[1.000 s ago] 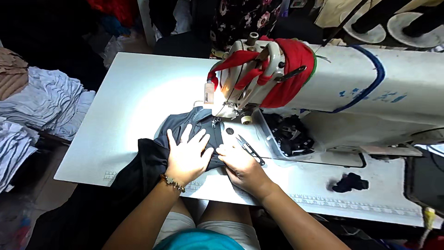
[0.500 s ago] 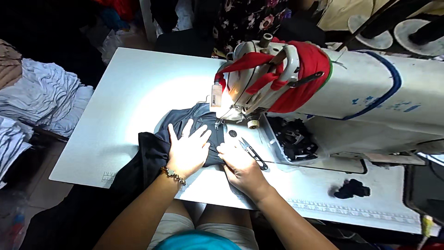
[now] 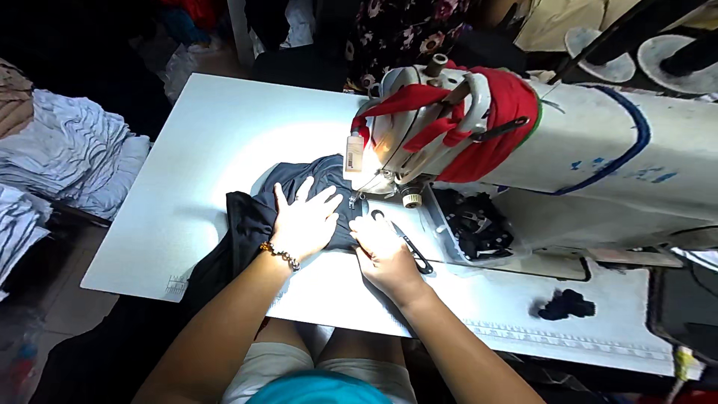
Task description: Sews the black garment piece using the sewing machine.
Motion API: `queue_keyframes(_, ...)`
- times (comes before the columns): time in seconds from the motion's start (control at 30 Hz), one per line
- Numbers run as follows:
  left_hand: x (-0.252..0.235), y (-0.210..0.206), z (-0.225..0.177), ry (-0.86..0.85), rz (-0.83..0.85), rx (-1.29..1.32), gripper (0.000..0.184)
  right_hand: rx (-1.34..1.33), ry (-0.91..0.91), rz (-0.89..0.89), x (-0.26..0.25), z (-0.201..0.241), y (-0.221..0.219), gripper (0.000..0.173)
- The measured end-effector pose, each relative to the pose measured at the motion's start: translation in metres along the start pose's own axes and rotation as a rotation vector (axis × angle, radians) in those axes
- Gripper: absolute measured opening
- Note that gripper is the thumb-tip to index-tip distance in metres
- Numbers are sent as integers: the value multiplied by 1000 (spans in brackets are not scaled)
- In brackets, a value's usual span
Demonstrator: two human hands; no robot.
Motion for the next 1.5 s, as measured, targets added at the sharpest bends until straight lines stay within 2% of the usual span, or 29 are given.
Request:
queue_keyframes(0.13,-5,4,4,-47,-8,0,48,-8,-17,-19,-4,-4,-4,27)
queue_keyframes(0.23,10,11,7,-207,-162,41,46,-6,-28,-5,-4,-5,-4,27)
queue_keyframes(0.4,51,31,13,-452,-360,-87,40,6,-19,-2,-5,-7,-6,27)
queue_keyframes(0.53,70,47,5,-480,-349,-153,29,-9,3,-15,-5,-7,-6,26)
queue_keyframes(0.63,82,56,-11,-552,-361,-9,23,-13,-2,-7,-6,-6,-4,27)
queue_keyframes(0.77,98,54,-41,-637,-298,136,18,-17,42,8,-7,0,-1,26)
queue_keyframes(0.87,95,45,-58,-715,-260,264,22,-23,144,-49,4,28,15,14)
queue_keyframes(0.93,86,36,-55,-591,-248,299,31,-21,189,-73,20,44,23,13)
queue_keyframes(1.0,72,18,-41,-380,-216,183,44,-26,208,-59,38,48,24,13)
queue_keyframes(1.1,66,-8,-28,-162,-151,3,49,-16,202,-17,55,42,23,21)
queue_keyframes(1.23,74,-17,-28,-116,-227,-31,50,-20,195,-10,59,37,24,22)
queue_keyframes(1.5,63,-15,-26,-108,-199,-28,50,-35,127,-12,49,30,19,25)
Point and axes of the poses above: each hand's wrist, its own x-axis away from the middle knuckle, its own y-axis out of the back of the hand, z = x × y, the point moved 7 cm from there along -x, towards the middle knuckle, and after that the axes turned 3 degrees about y, right-handed, at the moved point
